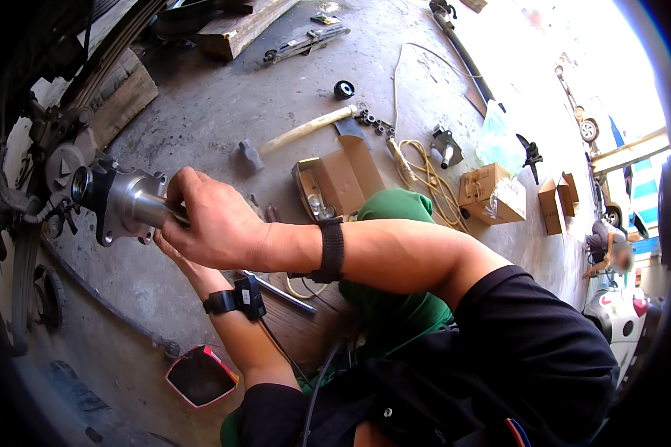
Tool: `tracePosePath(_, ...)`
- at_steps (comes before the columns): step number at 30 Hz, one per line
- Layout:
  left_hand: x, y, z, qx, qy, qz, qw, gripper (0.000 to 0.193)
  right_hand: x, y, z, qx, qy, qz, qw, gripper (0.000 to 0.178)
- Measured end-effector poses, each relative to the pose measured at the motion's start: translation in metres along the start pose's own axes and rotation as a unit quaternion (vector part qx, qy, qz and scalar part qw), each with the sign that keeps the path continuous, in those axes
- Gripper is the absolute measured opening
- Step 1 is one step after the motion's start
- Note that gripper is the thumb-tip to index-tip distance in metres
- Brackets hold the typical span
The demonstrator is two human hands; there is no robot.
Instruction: The person holds a metal steering knuckle assembly, retrieves hardware from a box on the floor, and fits parts onto the assembly by hand.
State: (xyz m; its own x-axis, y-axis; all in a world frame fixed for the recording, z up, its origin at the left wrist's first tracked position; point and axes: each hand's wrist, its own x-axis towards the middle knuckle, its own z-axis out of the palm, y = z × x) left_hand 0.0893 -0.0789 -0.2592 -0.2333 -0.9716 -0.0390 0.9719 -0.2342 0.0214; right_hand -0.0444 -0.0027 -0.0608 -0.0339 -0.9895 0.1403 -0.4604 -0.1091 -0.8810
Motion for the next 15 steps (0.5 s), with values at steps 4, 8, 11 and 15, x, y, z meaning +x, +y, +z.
tracePosePath(4, 0.0, 0.0, -0.002, -0.001, 0.001, 0.004, 1.0, 0.026, 0.0, 0.0, -0.003, 0.002, -0.006, -0.005, 1.0, 0.037)
tracePosePath(8, 0.0, 0.002, -0.006, -0.009, -0.002, 0.011, 1.0, 0.026, 0.0, 0.001, 0.002, -0.013, 0.013, -0.004, 1.0, 0.037)
tracePosePath(11, 0.005, 0.003, 0.0, -0.027, -0.019, 0.013, 0.999, 0.027, 0.0, 0.003, 0.006, 0.003, 0.028, -0.02, 0.999, 0.037)
tracePosePath(15, 0.014, -0.001, 0.008, -0.061, -0.041, 0.006, 0.997, 0.028, 0.0, 0.005, 0.005, -0.002, 0.038, -0.048, 0.998, 0.031)
